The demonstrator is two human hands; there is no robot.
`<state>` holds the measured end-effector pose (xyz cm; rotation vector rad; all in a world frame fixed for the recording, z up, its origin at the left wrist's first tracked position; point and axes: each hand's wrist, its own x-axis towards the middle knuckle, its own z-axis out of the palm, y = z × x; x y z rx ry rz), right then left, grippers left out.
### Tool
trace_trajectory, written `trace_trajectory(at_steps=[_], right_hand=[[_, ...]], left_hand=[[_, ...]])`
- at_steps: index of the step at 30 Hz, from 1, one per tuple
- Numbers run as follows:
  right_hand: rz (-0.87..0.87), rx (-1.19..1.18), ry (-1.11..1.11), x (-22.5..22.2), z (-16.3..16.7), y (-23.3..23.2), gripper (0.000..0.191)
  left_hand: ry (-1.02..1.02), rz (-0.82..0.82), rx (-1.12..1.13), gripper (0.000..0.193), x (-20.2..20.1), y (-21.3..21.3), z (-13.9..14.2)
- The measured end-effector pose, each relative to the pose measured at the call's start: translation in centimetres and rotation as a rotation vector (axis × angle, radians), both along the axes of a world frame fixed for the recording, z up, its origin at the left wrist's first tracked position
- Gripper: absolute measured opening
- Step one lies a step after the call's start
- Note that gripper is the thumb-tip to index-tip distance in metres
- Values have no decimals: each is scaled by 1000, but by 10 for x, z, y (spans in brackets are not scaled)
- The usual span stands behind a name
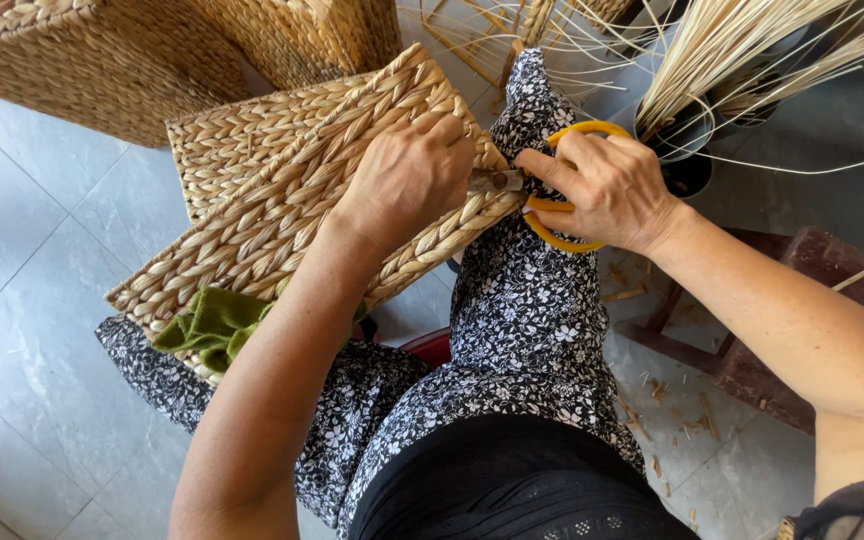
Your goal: The person sits on the floor and wipes a woven water-hyacinth storage basket with a green cloth, turning it to clean its sides, top and rim. They use scissors to trim stray fibers from the weave, then wipe the inside of the basket.
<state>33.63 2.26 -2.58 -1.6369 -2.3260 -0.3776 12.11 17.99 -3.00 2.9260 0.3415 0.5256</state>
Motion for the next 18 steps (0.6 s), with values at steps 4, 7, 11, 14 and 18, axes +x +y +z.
trace_trajectory(at_steps=[4,7,11,14,18], right_hand=[[36,13,-15,1,-4,1,51],[56,57,61,4,-12,-10,53],[-206,65,391,22,-38,-55,56],[-557,177,683,43,-78,-115,53],[-1083,323,893,68,-141,-207,46]], left_hand=[[-12,37,-10,12,2,5,4],[9,111,-104,13,-4,12,13],[-215,141,-135,12,-44,8,32],[-258,22,-324,12,-83,-39,39],[-86,-95,-521,13,-107,-104,34]])
